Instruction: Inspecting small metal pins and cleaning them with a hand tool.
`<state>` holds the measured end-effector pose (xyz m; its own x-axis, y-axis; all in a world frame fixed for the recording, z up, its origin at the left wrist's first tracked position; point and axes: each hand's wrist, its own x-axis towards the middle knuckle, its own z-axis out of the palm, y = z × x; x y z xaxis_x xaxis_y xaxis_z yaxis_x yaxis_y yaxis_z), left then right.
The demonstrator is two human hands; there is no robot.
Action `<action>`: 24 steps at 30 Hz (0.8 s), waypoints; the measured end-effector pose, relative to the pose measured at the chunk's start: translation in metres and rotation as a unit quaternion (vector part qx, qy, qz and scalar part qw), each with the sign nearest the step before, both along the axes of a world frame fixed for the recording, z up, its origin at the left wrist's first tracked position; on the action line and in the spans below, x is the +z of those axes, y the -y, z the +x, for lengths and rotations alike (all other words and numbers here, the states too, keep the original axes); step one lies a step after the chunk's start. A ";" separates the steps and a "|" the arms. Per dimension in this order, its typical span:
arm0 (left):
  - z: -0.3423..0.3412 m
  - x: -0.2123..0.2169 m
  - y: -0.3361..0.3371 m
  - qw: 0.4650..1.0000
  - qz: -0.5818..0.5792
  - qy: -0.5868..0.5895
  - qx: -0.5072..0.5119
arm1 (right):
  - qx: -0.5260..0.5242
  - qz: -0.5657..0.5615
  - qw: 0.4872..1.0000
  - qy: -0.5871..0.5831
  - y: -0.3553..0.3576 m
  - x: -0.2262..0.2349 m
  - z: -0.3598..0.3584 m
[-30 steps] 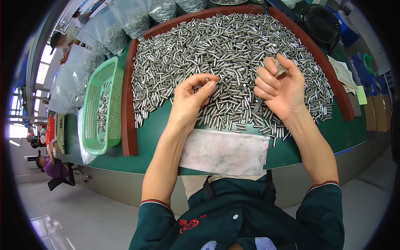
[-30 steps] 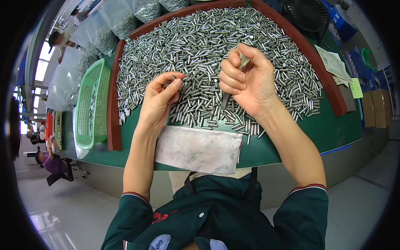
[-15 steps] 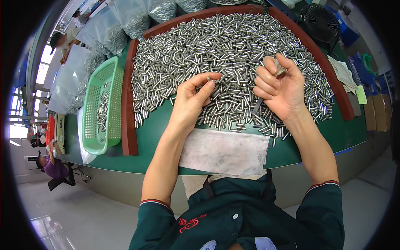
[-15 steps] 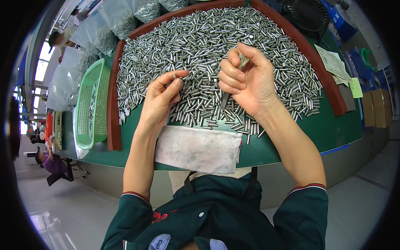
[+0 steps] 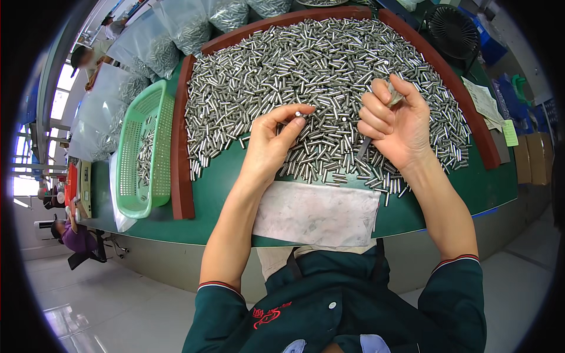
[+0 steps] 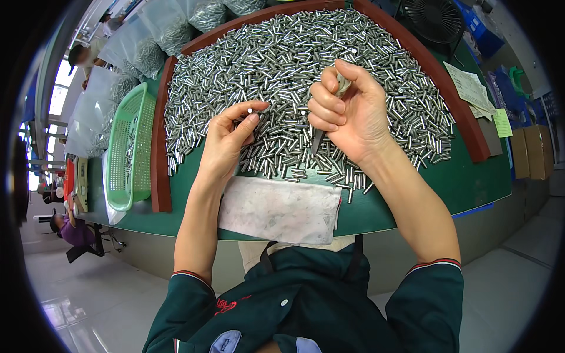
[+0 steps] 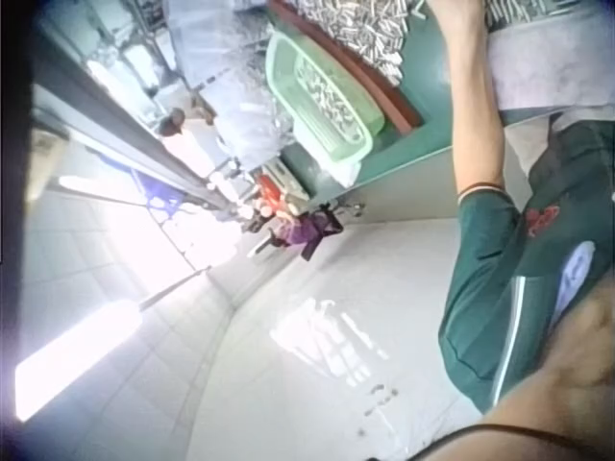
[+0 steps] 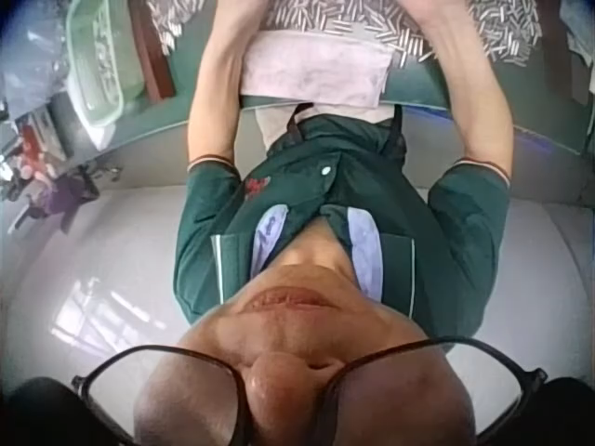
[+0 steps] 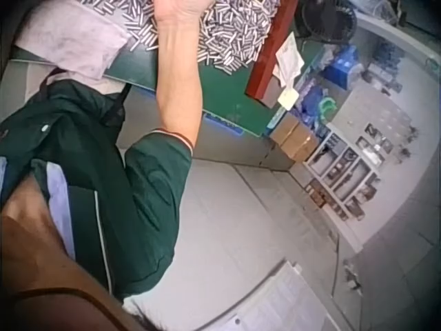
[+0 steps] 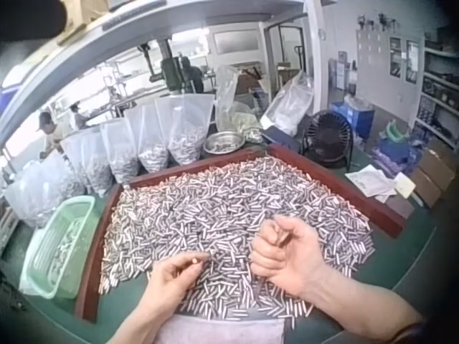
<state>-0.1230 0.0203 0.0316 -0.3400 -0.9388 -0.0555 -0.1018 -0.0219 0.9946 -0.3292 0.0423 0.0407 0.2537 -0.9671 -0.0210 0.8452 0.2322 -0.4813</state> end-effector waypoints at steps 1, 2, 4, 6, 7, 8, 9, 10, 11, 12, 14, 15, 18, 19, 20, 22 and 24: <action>0.000 0.000 -0.001 1.000 0.003 0.003 -0.003 | 0.001 0.000 1.000 0.001 -0.001 0.000 0.000; 0.000 0.001 -0.001 1.000 0.003 0.003 -0.003 | 0.001 0.000 1.000 0.001 0.000 0.000 0.000; 0.002 0.002 -0.002 0.998 0.049 -0.027 0.000 | 0.006 -0.002 1.000 0.004 0.000 -0.001 0.001; 0.004 0.005 -0.001 0.990 0.085 -0.109 -0.029 | 0.012 -0.007 1.000 0.006 0.000 -0.001 0.002; 0.009 0.008 -0.001 0.989 0.091 -0.115 -0.026 | 0.016 -0.015 1.000 0.011 0.002 -0.001 0.003; 0.014 0.010 -0.004 0.991 0.074 -0.109 -0.023 | 0.018 -0.010 1.000 0.012 0.003 -0.002 0.003; 0.018 0.016 -0.010 0.998 0.023 -0.050 -0.015 | 0.037 -0.034 0.999 0.012 0.003 -0.004 0.002; 0.023 0.020 -0.018 1.000 -0.013 -0.017 0.002 | 0.039 -0.038 0.998 0.011 0.003 -0.004 0.002; 0.027 0.028 -0.027 0.997 -0.061 0.056 0.008 | 0.037 -0.041 0.998 0.008 0.001 -0.001 0.002; 0.028 0.032 -0.038 0.988 -0.101 0.112 0.020 | 0.032 -0.047 0.998 -0.007 0.000 0.001 0.005; 0.036 0.025 -0.059 0.968 -0.162 0.191 0.026 | 0.026 -0.045 0.998 -0.038 -0.006 0.006 0.014; 0.043 0.025 -0.073 0.942 -0.149 0.302 0.020 | 0.030 -0.045 0.997 -0.050 -0.009 0.011 0.024; 0.051 0.006 -0.099 0.908 -0.267 0.321 0.035 | 0.043 -0.063 0.992 -0.103 -0.021 0.022 0.050; 0.052 0.002 -0.104 0.908 -0.263 0.323 0.034 | 0.048 -0.066 0.991 -0.102 -0.024 0.023 0.059; 0.052 -0.001 -0.107 0.904 -0.259 0.336 0.044 | 0.051 -0.068 0.991 -0.100 -0.028 0.024 0.066; 0.052 -0.003 -0.108 0.888 -0.250 0.381 0.062 | 0.036 -0.075 0.989 -0.124 -0.033 0.028 0.081; 0.051 -0.003 -0.107 0.894 -0.224 0.382 0.066 | 0.018 -0.093 0.990 -0.100 -0.035 0.021 0.090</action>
<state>-0.0722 0.1270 0.0282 -0.2480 -0.9541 0.1682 -0.7815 0.2996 0.5472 -0.2393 0.0770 0.0615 0.2973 -0.9492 0.1032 0.7211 0.1524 -0.6759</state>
